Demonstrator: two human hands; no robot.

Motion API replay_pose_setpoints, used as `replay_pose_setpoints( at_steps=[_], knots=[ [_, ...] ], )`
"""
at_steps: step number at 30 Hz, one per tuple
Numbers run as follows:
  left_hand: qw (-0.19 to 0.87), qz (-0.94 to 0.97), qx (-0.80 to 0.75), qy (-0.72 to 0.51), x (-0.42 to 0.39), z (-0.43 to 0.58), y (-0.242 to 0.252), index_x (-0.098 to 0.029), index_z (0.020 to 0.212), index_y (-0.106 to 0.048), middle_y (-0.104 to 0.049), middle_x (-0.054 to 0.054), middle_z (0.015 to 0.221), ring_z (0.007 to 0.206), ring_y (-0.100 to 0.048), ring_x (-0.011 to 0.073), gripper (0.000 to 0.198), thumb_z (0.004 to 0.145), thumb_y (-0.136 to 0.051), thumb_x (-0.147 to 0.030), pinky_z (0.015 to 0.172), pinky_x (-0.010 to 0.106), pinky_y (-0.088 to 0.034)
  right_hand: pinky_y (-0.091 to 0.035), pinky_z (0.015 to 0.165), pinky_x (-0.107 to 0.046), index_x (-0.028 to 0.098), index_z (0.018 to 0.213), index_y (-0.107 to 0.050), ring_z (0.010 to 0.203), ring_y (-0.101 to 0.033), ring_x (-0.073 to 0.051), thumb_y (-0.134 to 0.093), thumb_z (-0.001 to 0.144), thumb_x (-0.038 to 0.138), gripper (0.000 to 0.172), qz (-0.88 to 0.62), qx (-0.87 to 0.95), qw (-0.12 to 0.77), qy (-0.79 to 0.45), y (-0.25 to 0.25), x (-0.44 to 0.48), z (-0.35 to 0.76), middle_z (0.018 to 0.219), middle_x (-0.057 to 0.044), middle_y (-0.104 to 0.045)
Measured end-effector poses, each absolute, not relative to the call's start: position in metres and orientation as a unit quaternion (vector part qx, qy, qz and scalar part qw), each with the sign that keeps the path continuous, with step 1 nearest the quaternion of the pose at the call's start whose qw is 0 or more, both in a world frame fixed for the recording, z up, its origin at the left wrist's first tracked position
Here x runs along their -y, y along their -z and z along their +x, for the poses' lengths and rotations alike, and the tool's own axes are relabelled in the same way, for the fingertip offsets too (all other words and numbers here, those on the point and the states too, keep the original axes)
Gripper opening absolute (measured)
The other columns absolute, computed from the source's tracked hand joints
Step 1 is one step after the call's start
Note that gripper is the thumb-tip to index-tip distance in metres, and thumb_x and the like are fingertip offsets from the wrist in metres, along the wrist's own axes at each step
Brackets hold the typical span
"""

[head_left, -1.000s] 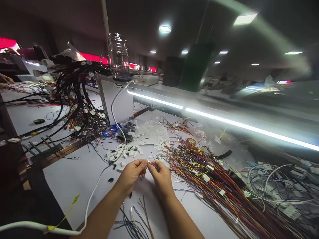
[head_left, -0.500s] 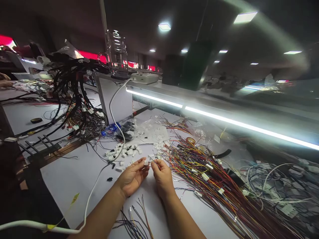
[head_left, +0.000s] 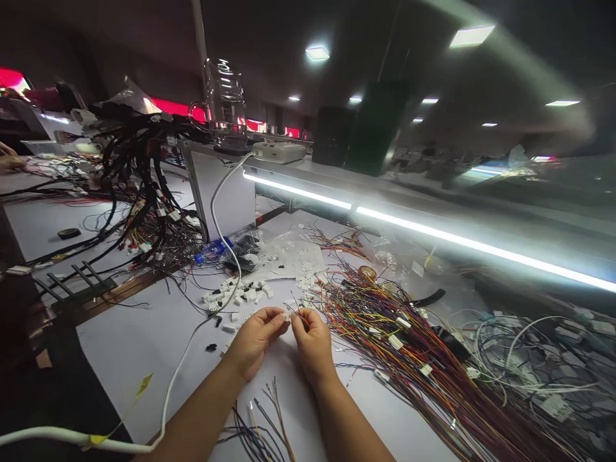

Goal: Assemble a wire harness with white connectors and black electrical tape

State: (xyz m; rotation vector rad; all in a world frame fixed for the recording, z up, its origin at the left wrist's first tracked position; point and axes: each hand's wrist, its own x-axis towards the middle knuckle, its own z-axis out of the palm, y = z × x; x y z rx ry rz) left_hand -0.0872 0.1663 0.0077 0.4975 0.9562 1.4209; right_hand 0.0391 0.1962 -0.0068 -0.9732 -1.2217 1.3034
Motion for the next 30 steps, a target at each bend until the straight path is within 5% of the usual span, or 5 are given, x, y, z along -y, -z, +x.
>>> replay_pose_setpoints(
  at_steps=[7, 12, 30],
  knots=[
    [0.661, 0.223, -0.391, -0.6, -0.168, -0.091, -0.006, -0.016, 0.082, -0.068, -0.067, 0.002, 0.083, 0.082, -0.064, 0.0123, 0.016, 0.071, -0.078, -0.02, 0.084, 0.023, -0.05, -0.031, 0.042, -0.021, 0.018, 0.079, -0.056, 0.042, -0.039, -0.009, -0.057, 0.082, 0.05, 0.032, -0.385, 0.482, 0.489, -0.617, 0.008, -0.197, 0.04, 0.056, 0.004, -0.051],
    [0.657, 0.235, -0.394, -0.598, -0.168, -0.093, -0.006, -0.015, 0.082, -0.067, -0.066, 0.002, 0.081, 0.079, -0.063, 0.0126, 0.017, 0.071, -0.079, -0.021, 0.079, 0.024, -0.05, -0.041, 0.048, -0.022, 0.017, 0.08, -0.056, 0.046, -0.051, -0.011, -0.059, 0.081, 0.052, 0.034, -0.378, 0.497, 0.478, -0.618, 0.011, -0.197, 0.04, 0.055, 0.002, -0.058],
    [0.615, 0.353, -0.444, -0.548, -0.169, -0.102, -0.001, -0.015, 0.084, -0.065, -0.065, 0.003, 0.072, 0.067, -0.059, 0.0147, 0.026, 0.074, -0.074, -0.037, 0.067, 0.027, -0.045, -0.043, 0.042, -0.023, 0.021, 0.082, -0.052, 0.044, -0.059, -0.015, -0.052, 0.084, 0.049, 0.028, -0.411, 0.536, 0.447, -0.586, 0.01, -0.191, 0.033, 0.055, 0.002, -0.064]
  ],
)
